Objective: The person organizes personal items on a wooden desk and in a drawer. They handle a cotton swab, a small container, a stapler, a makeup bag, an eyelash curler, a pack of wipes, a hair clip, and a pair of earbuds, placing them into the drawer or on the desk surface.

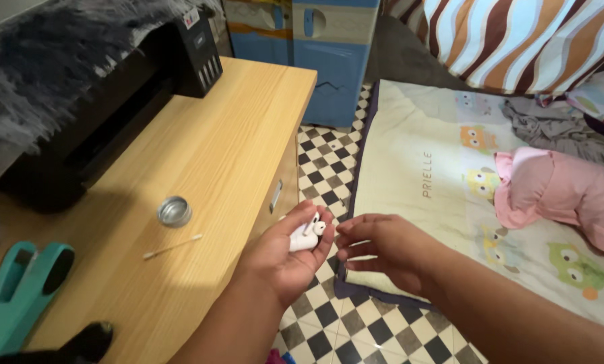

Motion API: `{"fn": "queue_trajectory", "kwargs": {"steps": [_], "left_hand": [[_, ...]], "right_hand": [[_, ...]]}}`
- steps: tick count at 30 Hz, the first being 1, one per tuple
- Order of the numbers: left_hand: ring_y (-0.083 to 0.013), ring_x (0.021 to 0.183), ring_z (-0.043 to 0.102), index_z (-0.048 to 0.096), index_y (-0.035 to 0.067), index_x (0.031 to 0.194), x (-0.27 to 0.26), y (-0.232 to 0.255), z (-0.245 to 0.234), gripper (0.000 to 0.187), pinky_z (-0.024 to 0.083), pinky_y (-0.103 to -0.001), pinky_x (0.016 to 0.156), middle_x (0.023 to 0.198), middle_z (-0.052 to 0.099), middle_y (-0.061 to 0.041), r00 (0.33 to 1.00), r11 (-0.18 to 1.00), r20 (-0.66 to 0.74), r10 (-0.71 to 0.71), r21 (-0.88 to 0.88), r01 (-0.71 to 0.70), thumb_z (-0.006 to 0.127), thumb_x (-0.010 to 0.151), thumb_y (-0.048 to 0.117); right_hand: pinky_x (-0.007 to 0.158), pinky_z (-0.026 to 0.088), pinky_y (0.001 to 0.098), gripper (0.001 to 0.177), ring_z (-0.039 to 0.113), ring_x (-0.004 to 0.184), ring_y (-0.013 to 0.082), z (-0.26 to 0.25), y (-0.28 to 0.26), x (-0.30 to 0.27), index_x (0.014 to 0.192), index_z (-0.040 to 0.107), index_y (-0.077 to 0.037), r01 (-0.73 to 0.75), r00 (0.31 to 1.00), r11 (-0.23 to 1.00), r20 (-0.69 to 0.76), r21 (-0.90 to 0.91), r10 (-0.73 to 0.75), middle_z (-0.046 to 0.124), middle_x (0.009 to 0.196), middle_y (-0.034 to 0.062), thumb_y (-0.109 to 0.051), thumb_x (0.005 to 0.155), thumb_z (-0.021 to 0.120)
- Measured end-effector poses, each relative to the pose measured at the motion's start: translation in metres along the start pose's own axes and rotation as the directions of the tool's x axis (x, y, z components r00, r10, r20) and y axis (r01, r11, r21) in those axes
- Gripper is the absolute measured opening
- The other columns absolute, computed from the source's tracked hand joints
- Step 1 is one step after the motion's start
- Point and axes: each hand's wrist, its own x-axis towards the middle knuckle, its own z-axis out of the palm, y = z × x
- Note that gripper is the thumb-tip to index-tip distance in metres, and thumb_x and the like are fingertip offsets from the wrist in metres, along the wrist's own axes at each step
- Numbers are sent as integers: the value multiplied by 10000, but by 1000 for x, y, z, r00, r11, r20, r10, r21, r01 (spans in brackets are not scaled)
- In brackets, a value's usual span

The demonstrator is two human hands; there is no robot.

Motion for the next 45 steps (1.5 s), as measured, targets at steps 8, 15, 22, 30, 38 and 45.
{"fn": "queue_trajectory", "kwargs": {"steps": [8, 15, 22, 30, 38, 45], "left_hand": [[-324, 1108, 679, 568, -57, 1210, 3, 14, 1, 300, 613, -372, 895, 1183, 645, -229, 999, 985, -44, 24, -168, -31, 591, 913, -20], [-343, 1120, 671, 594, 36, 1195, -22, 45, -3, 354, 554, -475, 906, 1196, 667, -172, 993, 984, -37, 115, -131, -119, 557, 843, 37], [-367, 1088, 679, 579, -38, 1181, -39, 63, -14, 296, 611, -445, 905, 1177, 651, -238, 986, 907, -76, 152, -387, -169, 620, 900, 47], [-328, 1031, 698, 594, 43, 1174, -26, 53, -29, 308, 613, -445, 854, 1126, 674, -205, 989, 960, -92, 118, -244, -138, 608, 868, 11], [-242, 899, 707, 599, 0, 1158, -12, 59, -31, 277, 623, -372, 793, 1016, 692, -162, 997, 988, -3, 84, -127, -83, 645, 885, 20], [-222, 755, 691, 692, 22, 970, 24, 63, 9, 140, 584, -358, 643, 859, 708, -113, 882, 628, 73, 466, 675, -387, 713, 834, 50]], "right_hand": [[793, 570, 374, 200, 669, 863, 216, 16, -25, 1, 1089, 661, -28, -29, 999, 1000, 31, -2, 29, 680, 954, 98, -133, 937, 585], [791, 563, 360, 202, 676, 877, 200, 48, -48, 7, 1084, 665, -40, -9, 987, 996, 160, -92, 24, 678, 961, 90, -151, 940, 576], [796, 560, 362, 201, 677, 882, 213, 72, -49, 12, 1083, 650, -18, -43, 975, 994, 213, -99, 64, 675, 968, 96, -151, 942, 593], [777, 547, 341, 269, 661, 864, 199, 65, -36, 28, 1144, 654, -21, -143, 974, 982, 156, -125, 162, 669, 937, 101, -186, 956, 556], [793, 559, 358, 281, 655, 882, 206, 29, -10, 72, 1211, 650, -20, -279, 957, 945, 38, -170, 289, 666, 960, 94, -120, 965, 556], [809, 562, 369, 301, 660, 902, 215, 5, -2, 116, 1221, 644, -7, -321, 943, 932, 37, -167, 331, 670, 985, 105, -147, 964, 574]]}}
